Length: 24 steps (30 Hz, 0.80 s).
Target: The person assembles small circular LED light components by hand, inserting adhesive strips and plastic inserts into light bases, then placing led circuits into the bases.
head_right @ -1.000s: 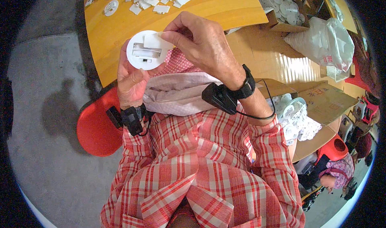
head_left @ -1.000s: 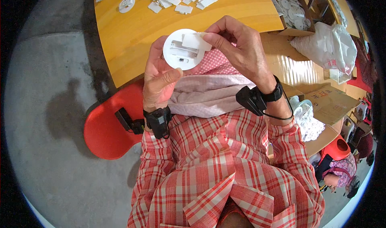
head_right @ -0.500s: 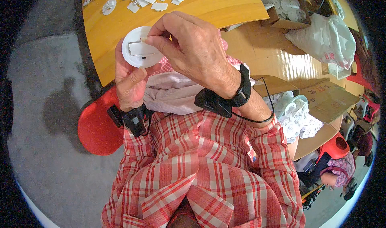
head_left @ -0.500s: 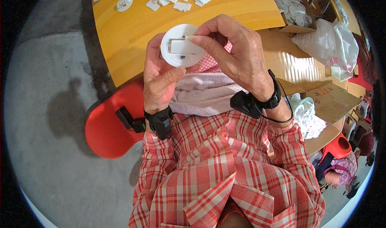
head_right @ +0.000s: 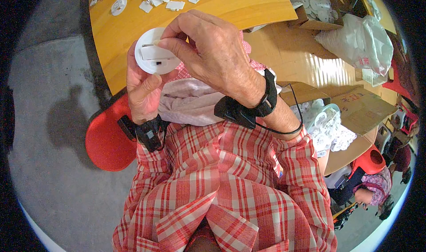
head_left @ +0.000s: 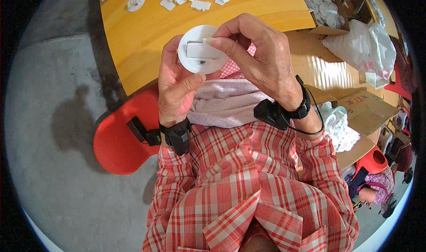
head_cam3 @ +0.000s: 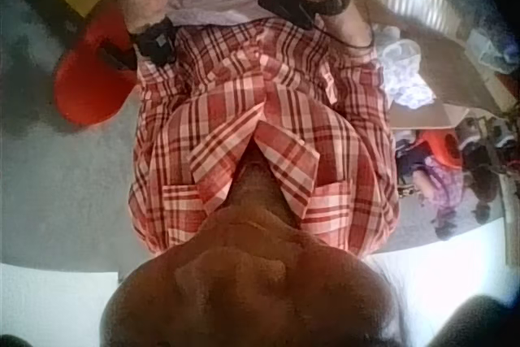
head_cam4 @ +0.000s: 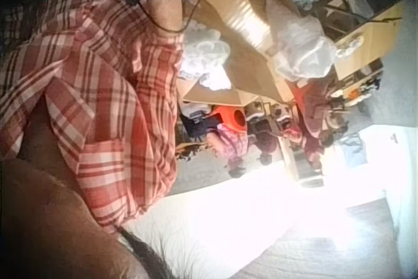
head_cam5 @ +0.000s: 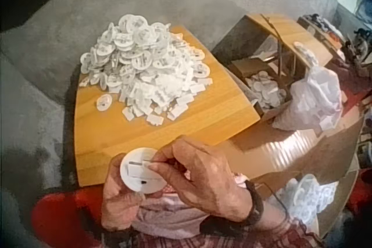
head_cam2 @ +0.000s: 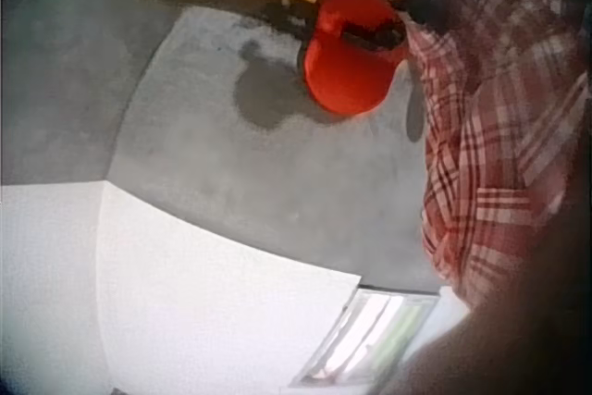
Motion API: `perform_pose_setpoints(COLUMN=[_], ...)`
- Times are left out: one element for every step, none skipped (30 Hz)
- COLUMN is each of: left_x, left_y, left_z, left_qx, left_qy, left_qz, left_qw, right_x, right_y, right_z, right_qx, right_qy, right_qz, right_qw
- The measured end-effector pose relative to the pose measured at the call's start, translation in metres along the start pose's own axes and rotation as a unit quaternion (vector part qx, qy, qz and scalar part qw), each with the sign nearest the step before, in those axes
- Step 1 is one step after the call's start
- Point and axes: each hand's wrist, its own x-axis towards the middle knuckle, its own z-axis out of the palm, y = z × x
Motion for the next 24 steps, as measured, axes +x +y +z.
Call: perform_pose_setpoints(left_x=[0.0, 0.0, 0.0, 0.0, 0.0, 0.0, 0.001, 0.001, 0.0, 0.0, 0.0, 0.0, 0.0, -0.001, 0.0, 0.0, -0.001, -0.001, -0.001, -0.001, -0.001, -0.001, 0.0, 0.0], left_y=[0.0, 0.0, 0.0, 0.0, -0.001, -0.002, -0.004, -0.004, -0.004, -0.004, -0.003, -0.001, -0.001, -0.001, -0.002, -0.003, -0.002, 0.0, 0.001, 0.002, 0.001, 0.001, 0.0, 0.001], left_z=[0.001, 0.001, 0.002, 0.002, 0.002, 0.001, 0.0, 0.0, 0.0, 0.0, 0.001, 0.003, 0.003, 0.003, 0.003, 0.003, 0.003, 0.005, 0.006, 0.007, 0.006, 0.006, 0.005, 0.005], left_qx=[-0.001, -0.001, -0.001, -0.001, -0.001, -0.001, -0.002, -0.003, -0.001, 0.001, 0.001, 0.01, 0.018, 0.018, 0.019, 0.021, 0.02, 0.021, 0.022, 0.021, 0.028, 0.034, 0.033, 0.04], left_qy=[0.003, 0.004, 0.005, 0.007, 0.007, 0.006, 0.004, 0.004, 0.003, 0.002, 0.002, 0.003, 0.004, 0.004, 0.003, 0.002, 0.002, 0.01, 0.017, 0.017, 0.021, 0.026, 0.025, 0.018], left_qz=[-0.003, -0.004, 0.0, 0.004, 0.004, 0.006, 0.009, 0.008, 0.005, 0.002, 0.002, -0.001, -0.004, -0.005, 0.003, 0.01, 0.009, 0.004, -0.002, -0.002, 0.001, 0.004, 0.003, 0.005], left_qw=[1.0, 1.0, 1.0, 1.0, 1.0, 1.0, 1.0, 1.0, 1.0, 1.0, 1.0, 1.0, 1.0, 1.0, 1.0, 1.0, 1.0, 1.0, 1.0, 1.0, 0.999, 0.999, 0.999, 0.999], right_x=[0.0, 0.0, 0.0, 0.0, 0.001, 0.001, 0.0, 0.0, 0.0, 0.0, 0.0, 0.0, 0.001, 0.001, 0.001, 0.001, 0.001, 0.001, 0.0, -0.001, -0.003, -0.005, -0.007, -0.008], right_y=[0.0, 0.0, -0.001, -0.001, -0.003, -0.003, -0.002, 0.0, 0.001, 0.002, 0.002, 0.003, 0.004, 0.004, 0.006, 0.007, 0.008, 0.008, 0.009, 0.01, 0.013, 0.015, 0.017, 0.017], right_z=[0.0, 0.0, 0.001, 0.0, -0.001, -0.001, -0.002, -0.001, -0.001, -0.002, -0.002, -0.002, -0.002, -0.002, -0.002, -0.003, -0.004, -0.006, -0.007, -0.008, -0.008, -0.009, -0.009, -0.009], right_qx=[0.0, 0.005, 0.01, 0.01, 0.002, -0.007, -0.008, -0.009, -0.011, -0.011, -0.015, -0.02, -0.021, -0.037, -0.053, -0.054, -0.074, -0.093, -0.094, -0.115, -0.136, -0.137, -0.141, -0.144], right_qy=[0.0, 0.004, 0.008, 0.008, 0.005, 0.002, 0.002, 0.002, 0.001, 0.002, -0.001, -0.004, -0.004, -0.003, -0.001, -0.001, -0.003, -0.006, -0.006, -0.006, -0.007, -0.007, -0.008, -0.009], right_qz=[0.0, -0.001, -0.002, -0.002, -0.004, -0.005, -0.005, -0.016, -0.027, -0.026, -0.029, -0.032, -0.031, -0.054, -0.077, -0.076, -0.104, -0.133, -0.132, -0.151, -0.169, -0.168, -0.17, -0.174], right_qw=[1.0, 1.0, 1.0, 1.0, 1.0, 1.0, 1.0, 1.0, 1.0, 1.0, 0.999, 0.999, 0.999, 0.998, 0.996, 0.996, 0.992, 0.987, 0.987, 0.982, 0.976, 0.976, 0.975, 0.974])
